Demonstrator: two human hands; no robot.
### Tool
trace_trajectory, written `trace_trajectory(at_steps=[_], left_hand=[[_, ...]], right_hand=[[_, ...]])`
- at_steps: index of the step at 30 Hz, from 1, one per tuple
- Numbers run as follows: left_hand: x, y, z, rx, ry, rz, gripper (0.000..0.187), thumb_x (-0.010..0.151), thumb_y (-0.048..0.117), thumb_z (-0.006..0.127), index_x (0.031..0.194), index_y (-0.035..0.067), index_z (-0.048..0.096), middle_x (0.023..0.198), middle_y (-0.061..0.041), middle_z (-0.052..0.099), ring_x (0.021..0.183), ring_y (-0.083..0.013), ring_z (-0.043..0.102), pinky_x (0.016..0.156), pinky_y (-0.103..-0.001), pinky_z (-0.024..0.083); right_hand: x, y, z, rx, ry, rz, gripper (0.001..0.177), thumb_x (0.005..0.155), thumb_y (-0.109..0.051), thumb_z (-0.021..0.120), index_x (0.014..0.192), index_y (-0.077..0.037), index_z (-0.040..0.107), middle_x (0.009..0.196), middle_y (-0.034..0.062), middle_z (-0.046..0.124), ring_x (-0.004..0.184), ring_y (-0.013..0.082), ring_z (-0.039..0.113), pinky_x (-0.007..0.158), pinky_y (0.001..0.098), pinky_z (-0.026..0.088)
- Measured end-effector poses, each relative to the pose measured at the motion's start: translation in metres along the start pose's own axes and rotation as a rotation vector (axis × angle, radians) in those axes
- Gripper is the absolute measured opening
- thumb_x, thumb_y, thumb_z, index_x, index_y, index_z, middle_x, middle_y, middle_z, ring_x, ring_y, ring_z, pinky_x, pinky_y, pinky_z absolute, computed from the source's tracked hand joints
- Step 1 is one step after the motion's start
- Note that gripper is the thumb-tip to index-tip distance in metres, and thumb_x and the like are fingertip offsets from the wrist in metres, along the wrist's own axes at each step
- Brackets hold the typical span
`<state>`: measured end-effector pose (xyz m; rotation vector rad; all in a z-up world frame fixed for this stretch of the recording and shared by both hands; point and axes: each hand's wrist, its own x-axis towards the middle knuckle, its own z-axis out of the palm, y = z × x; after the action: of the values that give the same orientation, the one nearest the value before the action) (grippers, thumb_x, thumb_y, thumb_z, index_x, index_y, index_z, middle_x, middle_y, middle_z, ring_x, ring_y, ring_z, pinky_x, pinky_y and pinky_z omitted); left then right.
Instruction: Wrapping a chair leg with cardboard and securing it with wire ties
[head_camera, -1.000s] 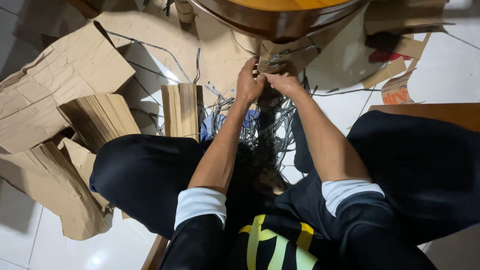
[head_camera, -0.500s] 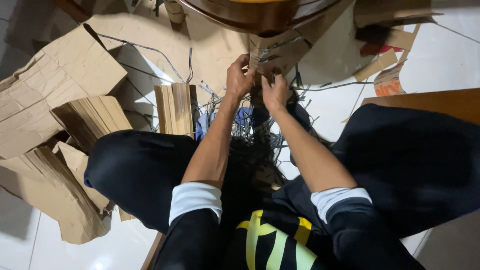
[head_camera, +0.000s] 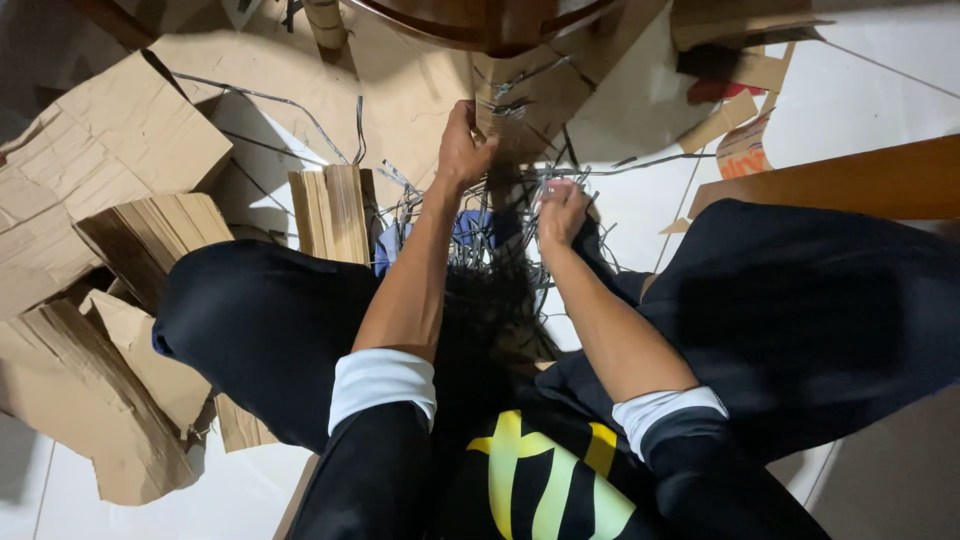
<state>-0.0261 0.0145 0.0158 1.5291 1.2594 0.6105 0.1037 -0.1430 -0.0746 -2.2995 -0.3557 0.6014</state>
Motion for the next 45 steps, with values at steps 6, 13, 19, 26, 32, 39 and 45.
trace_trajectory(at_steps=[6, 13, 19, 26, 32, 39, 45], left_hand=[[-0.005, 0.009, -0.012, 0.082, -0.057, -0.041, 0.045, 0.087, 0.011, 0.08, 0.122, 0.013, 0.051, 0.129, -0.013, 0.064, 0.123, -0.0375, 0.065, 0.106, -0.05, 0.057], [0.004, -0.005, -0.005, 0.067, -0.053, -0.002, 0.045, 0.087, 0.013, 0.083, 0.118, 0.009, 0.051, 0.122, -0.018, 0.062, 0.122, -0.0434, 0.063, 0.104, -0.051, 0.058], [0.007, -0.003, -0.008, 0.032, -0.09, -0.011, 0.054, 0.079, 0.022, 0.088, 0.116, 0.01, 0.051, 0.121, -0.018, 0.062, 0.122, -0.0429, 0.063, 0.107, -0.053, 0.054], [0.001, 0.036, -0.022, 0.125, -0.174, -0.074, 0.058, 0.083, 0.021, 0.084, 0.123, 0.002, 0.047, 0.116, -0.013, 0.051, 0.095, -0.024, 0.062, 0.078, -0.036, 0.061], [0.018, -0.005, -0.01, 0.256, -0.201, 0.016, 0.062, 0.082, 0.037, 0.088, 0.125, 0.005, 0.057, 0.12, -0.014, 0.052, 0.106, -0.0294, 0.058, 0.096, -0.043, 0.052], [0.021, -0.027, 0.001, 0.187, -0.235, 0.001, 0.069, 0.08, 0.034, 0.085, 0.129, 0.011, 0.043, 0.131, -0.018, 0.068, 0.115, -0.0395, 0.066, 0.089, -0.048, 0.052], [0.014, -0.045, 0.004, 0.291, -0.156, 0.01, 0.06, 0.081, 0.03, 0.09, 0.128, 0.02, 0.054, 0.116, -0.006, 0.058, 0.112, -0.0297, 0.069, 0.102, -0.056, 0.055]], right_hand=[[0.007, 0.009, -0.008, 0.108, 0.103, 0.025, 0.041, 0.096, -0.036, 0.041, 0.11, -0.023, 0.077, 0.112, 0.0098, 0.075, 0.116, 0.0368, 0.065, 0.102, 0.0472, 0.047], [0.0, 0.004, -0.015, 0.108, 0.13, 0.088, 0.043, 0.1, -0.042, 0.04, 0.121, -0.029, 0.074, 0.122, 0.0061, 0.072, 0.124, 0.0321, 0.063, 0.111, 0.0435, 0.044], [0.014, 0.015, -0.009, 0.09, 0.159, 0.07, 0.035, 0.097, -0.031, 0.041, 0.111, -0.03, 0.073, 0.086, -0.0041, 0.076, 0.109, 0.0238, 0.071, 0.105, 0.0394, 0.047], [-0.009, -0.017, -0.019, 0.277, 0.232, -0.119, 0.036, 0.078, -0.027, 0.043, 0.058, -0.013, 0.068, 0.072, 0.0043, 0.07, 0.08, 0.0252, 0.063, 0.08, 0.0433, 0.047], [-0.024, -0.043, -0.02, 0.265, 0.182, 0.026, 0.041, 0.097, -0.034, 0.044, 0.065, -0.015, 0.061, 0.076, 0.0046, 0.07, 0.08, 0.0265, 0.064, 0.085, 0.0404, 0.047], [-0.015, -0.023, -0.009, 0.263, 0.141, -0.024, 0.033, 0.086, -0.022, 0.042, 0.07, -0.015, 0.07, 0.1, 0.009, 0.077, 0.111, 0.0287, 0.07, 0.092, 0.0356, 0.048], [0.001, 0.001, 0.003, 0.105, 0.123, -0.071, 0.035, 0.097, -0.023, 0.044, 0.095, -0.02, 0.078, 0.083, 0.0154, 0.072, 0.093, 0.0389, 0.07, 0.089, 0.048, 0.051]])
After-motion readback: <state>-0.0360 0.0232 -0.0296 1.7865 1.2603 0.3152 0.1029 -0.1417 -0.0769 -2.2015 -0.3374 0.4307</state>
